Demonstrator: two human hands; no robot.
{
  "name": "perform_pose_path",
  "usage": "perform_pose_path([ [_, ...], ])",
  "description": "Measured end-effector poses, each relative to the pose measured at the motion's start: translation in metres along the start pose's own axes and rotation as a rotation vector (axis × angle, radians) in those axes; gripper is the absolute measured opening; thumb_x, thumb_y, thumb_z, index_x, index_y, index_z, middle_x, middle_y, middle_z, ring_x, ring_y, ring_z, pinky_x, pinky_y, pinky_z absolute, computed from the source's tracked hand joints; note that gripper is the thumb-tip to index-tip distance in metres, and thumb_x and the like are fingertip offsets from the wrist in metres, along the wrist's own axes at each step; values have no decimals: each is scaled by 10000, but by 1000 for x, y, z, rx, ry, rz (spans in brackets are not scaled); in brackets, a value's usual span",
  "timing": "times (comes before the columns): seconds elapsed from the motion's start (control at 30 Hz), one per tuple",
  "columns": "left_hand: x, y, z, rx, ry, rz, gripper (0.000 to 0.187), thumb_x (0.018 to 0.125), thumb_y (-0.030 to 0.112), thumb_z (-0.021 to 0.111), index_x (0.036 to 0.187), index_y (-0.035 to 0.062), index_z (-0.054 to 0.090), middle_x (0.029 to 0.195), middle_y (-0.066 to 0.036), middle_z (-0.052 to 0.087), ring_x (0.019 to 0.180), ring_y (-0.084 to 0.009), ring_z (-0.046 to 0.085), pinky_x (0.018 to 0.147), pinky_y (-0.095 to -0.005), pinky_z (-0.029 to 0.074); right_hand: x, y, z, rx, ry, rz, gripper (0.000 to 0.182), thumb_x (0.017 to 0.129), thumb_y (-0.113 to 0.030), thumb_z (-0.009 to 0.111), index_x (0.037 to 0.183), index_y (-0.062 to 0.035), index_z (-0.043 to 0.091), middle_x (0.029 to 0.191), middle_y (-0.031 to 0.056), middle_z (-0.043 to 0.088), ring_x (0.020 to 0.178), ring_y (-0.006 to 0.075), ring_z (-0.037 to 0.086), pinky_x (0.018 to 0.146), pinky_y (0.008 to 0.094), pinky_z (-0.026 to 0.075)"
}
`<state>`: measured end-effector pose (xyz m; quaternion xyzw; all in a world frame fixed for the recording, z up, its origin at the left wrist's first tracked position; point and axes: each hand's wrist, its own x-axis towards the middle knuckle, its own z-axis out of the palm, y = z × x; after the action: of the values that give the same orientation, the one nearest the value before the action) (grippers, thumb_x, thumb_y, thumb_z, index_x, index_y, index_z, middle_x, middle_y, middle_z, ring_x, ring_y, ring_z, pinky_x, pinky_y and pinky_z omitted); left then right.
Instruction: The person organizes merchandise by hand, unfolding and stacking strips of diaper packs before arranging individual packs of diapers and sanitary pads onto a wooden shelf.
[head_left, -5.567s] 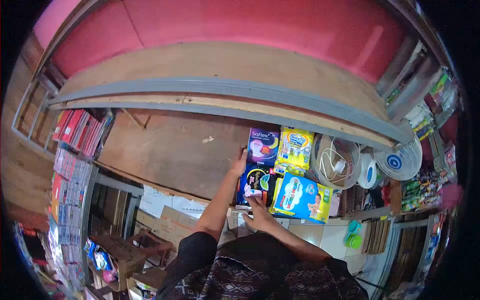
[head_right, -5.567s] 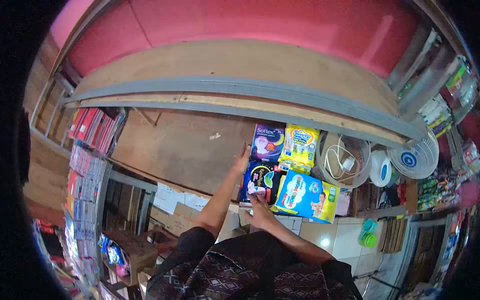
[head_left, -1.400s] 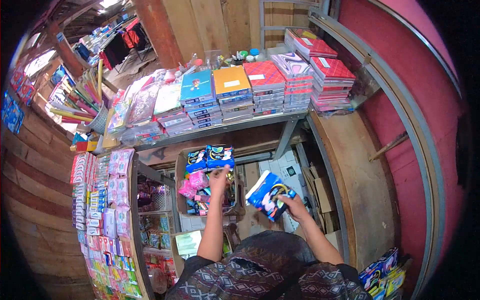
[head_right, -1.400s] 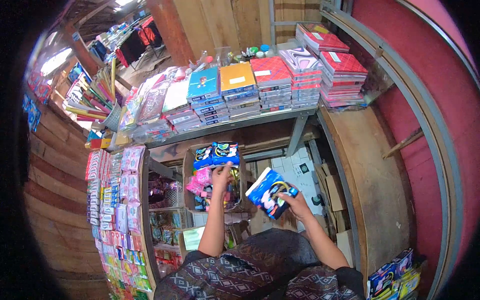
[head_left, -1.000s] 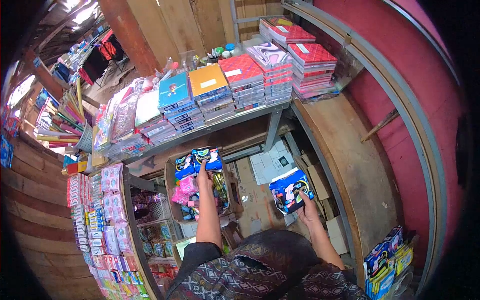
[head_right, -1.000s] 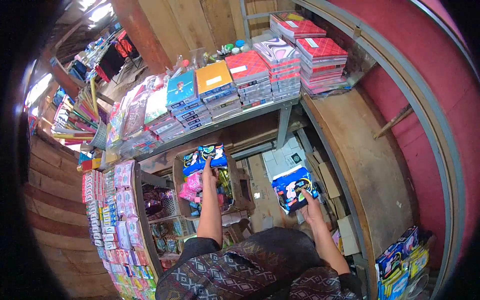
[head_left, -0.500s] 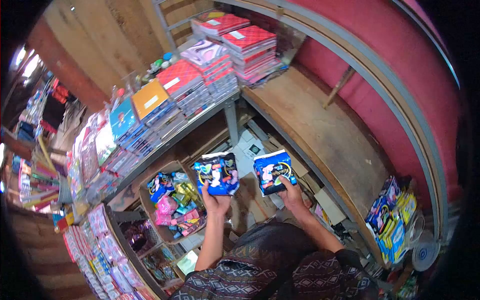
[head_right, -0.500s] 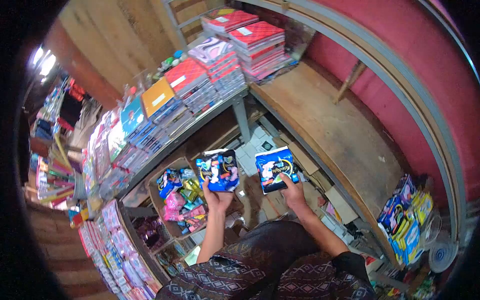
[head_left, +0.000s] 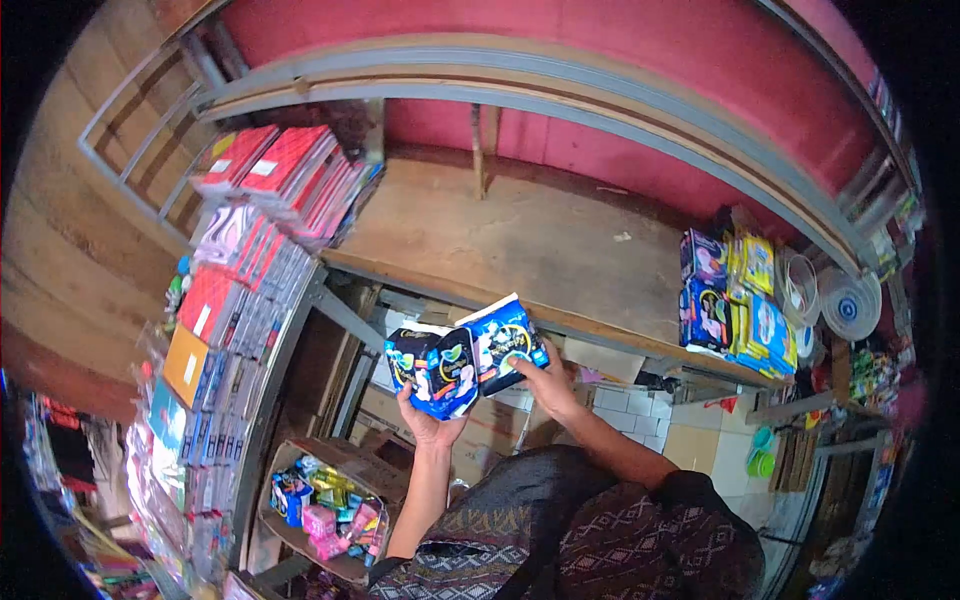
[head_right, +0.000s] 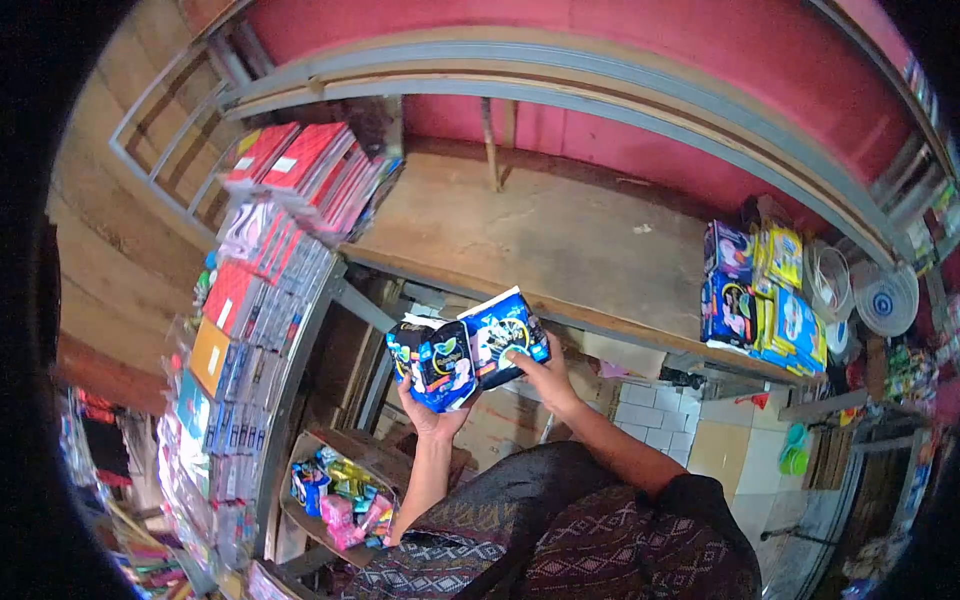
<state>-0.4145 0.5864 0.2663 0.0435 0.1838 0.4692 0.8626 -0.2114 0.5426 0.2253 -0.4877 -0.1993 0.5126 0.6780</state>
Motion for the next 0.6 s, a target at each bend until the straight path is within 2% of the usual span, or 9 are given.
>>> perform_pose_path([
  [0.1,16,-13,8,16,-17,-60,912,666,650,612,1404,138,457,1396,-157,487,1292,-377,435,1117,-583,232,-4,-56,-16,-70,70,-140,666,789,-61,773,1314,28,371,1190,115,554,1054,175,580,894,322,496],
  [0.2,31,-29,27,113,-136,-109,1032,616,731,587,1438,133,408,1492,-231,330,1390,-410,287,1152,-591,148,0,-103,-46,-183,34,-233,644,803,-70,748,1314,34,370,1159,123,575,1045,182,587,904,320,490],
  [0.23,35,-38,35,8,-122,-118,920,701,631,555,1423,77,423,1399,-242,461,1297,-453,419,1109,-621,249,2,-114,-60,-246,2,-186,606,811,-103,739,1304,25,410,1166,118,578,1073,182,572,930,318,465],
  [0.33,58,-67,34,44,-210,-138,792,745,514,602,1402,100,448,1333,-149,554,1181,-356,550,1021,-505,425,5,-153,-94,-590,-99,-168,582,802,-197,756,1275,21,495,1144,121,607,1076,195,573,936,314,453],
  [0.37,64,-84,31,52,-246,-93,755,755,472,606,1389,91,455,1323,-142,564,1170,-346,563,1016,-495,440,0,-171,-99,-629,-147,-143,679,756,-280,801,1285,31,511,1188,149,609,1041,216,600,904,322,478],
  [0.4,67,-100,41,58,-280,-47,718,765,430,611,1376,83,462,1314,-136,575,1158,-337,575,1010,-484,455,5,-173,-113,-757,-152,-176,656,747,-302,807,1255,24,550,1153,145,633,1014,204,607,886,317,482],
  [0.47,78,-136,36,219,-174,-8,709,755,391,609,1351,36,465,1267,-159,597,1095,-321,616,945,-460,511,10,-186,-140,-632,-259,-46,616,748,-319,805,1211,25,588,1101,137,659,986,192,614,872,314,483],
  [0.5,81,-147,36,316,-164,-65,760,725,347,637,1387,39,428,1300,-148,577,1144,-331,583,1019,-467,452,12,-195,-152,-649,-239,-64,591,755,-338,800,1182,24,612,1071,134,674,958,185,622,857,312,486],
  [0.6,94,-197,56,358,-156,-128,747,715,324,645,1373,30,448,1306,-152,573,1144,-325,586,1015,-450,460,24,-219,-201,-748,-158,1,474,792,-261,793,1127,34,635,992,93,695,888,146,634,813,296,500],
])
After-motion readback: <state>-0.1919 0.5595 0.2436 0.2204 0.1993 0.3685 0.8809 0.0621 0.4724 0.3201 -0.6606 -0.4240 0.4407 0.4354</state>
